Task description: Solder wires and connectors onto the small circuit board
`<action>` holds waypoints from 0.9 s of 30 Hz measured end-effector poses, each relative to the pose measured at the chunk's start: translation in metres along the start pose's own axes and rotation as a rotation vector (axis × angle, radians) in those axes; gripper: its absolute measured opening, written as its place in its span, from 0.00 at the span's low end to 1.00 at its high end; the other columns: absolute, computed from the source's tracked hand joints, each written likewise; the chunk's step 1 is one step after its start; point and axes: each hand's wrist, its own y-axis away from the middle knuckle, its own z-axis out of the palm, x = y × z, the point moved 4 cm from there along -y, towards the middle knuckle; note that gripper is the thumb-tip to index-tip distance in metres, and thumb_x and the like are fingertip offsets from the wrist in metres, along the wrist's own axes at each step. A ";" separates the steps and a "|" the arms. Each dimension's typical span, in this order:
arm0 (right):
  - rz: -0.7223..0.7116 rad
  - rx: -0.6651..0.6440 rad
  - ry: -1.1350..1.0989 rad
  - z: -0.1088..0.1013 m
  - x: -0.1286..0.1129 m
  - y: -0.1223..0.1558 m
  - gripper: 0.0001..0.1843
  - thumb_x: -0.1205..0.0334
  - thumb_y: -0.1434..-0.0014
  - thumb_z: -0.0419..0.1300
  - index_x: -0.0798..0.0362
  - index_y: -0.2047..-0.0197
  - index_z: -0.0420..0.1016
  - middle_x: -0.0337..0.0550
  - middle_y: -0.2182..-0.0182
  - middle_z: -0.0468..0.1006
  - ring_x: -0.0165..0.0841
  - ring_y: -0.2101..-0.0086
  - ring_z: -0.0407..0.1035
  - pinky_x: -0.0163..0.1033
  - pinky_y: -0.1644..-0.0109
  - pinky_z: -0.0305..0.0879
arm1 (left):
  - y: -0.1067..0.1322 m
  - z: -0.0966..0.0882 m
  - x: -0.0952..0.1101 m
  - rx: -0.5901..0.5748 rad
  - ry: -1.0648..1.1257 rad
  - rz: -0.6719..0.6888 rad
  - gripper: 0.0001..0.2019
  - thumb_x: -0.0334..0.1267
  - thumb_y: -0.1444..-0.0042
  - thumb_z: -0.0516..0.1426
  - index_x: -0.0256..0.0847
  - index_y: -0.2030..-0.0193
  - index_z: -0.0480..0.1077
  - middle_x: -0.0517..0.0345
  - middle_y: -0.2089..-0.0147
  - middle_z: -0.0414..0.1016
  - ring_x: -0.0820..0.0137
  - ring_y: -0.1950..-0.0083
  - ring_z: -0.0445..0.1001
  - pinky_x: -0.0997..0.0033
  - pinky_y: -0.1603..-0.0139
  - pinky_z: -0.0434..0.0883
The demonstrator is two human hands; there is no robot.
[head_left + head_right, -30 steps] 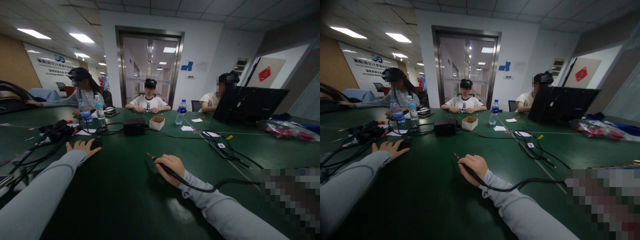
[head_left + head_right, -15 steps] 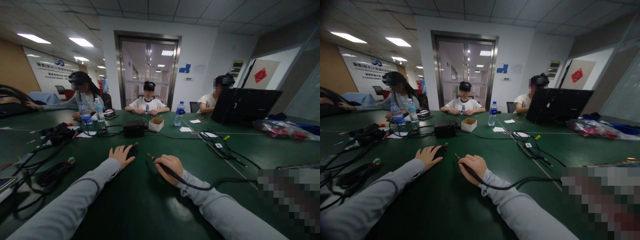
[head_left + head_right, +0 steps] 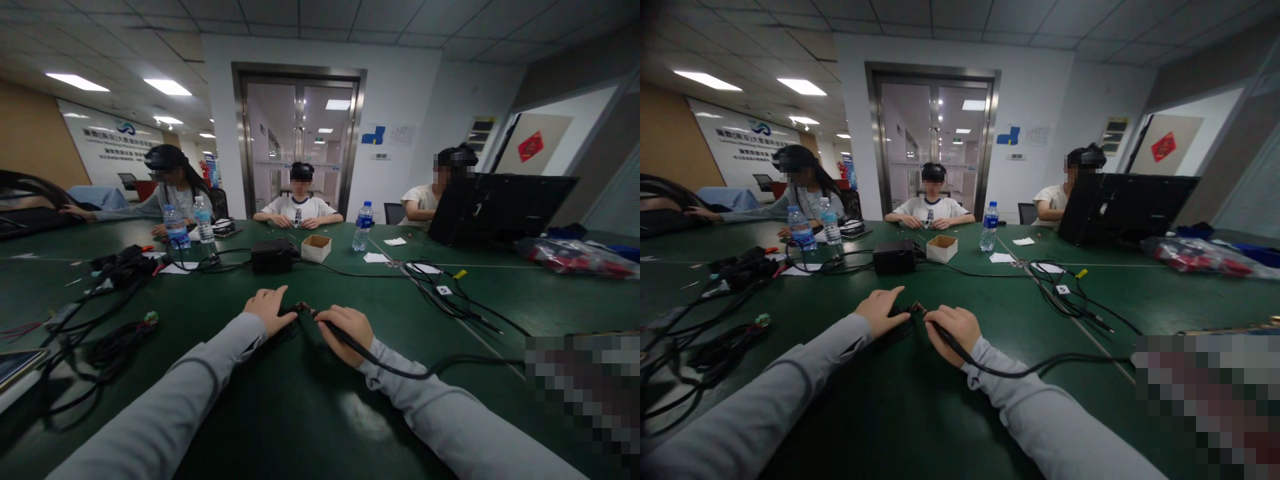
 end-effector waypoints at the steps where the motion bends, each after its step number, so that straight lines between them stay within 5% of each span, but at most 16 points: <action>1: 0.004 0.002 0.001 0.000 0.000 0.000 0.08 0.63 0.35 0.53 0.51 0.61 0.73 0.40 0.70 0.77 0.29 0.73 0.69 0.34 0.66 0.61 | -0.006 0.003 0.001 0.009 0.049 0.008 0.38 0.57 0.46 0.52 0.40 0.31 0.53 0.46 0.36 0.66 0.52 0.33 0.58 0.52 0.36 0.61; 7: 0.040 0.011 -0.020 -0.001 0.001 -0.001 0.08 0.63 0.35 0.53 0.51 0.61 0.73 0.41 0.69 0.78 0.29 0.73 0.71 0.34 0.66 0.63 | -0.023 0.022 0.003 0.118 0.196 0.068 0.23 0.50 0.47 0.58 0.47 0.45 0.69 0.56 0.44 0.75 0.58 0.43 0.70 0.59 0.42 0.66; 12: 0.062 0.025 -0.063 0.000 0.002 -0.003 0.08 0.64 0.36 0.53 0.51 0.62 0.74 0.42 0.70 0.78 0.29 0.72 0.72 0.33 0.66 0.64 | -0.024 0.023 0.003 0.140 0.259 0.095 0.15 0.44 0.48 0.59 0.51 0.53 0.73 0.63 0.49 0.78 0.64 0.47 0.73 0.64 0.45 0.68; 27: -0.093 -0.015 -0.050 0.001 -0.007 0.000 0.07 0.65 0.36 0.53 0.51 0.60 0.73 0.41 0.70 0.78 0.29 0.74 0.69 0.35 0.68 0.61 | -0.021 0.020 -0.005 0.198 0.280 0.047 0.13 0.37 0.50 0.60 0.48 0.57 0.75 0.60 0.60 0.77 0.67 0.57 0.75 0.70 0.55 0.70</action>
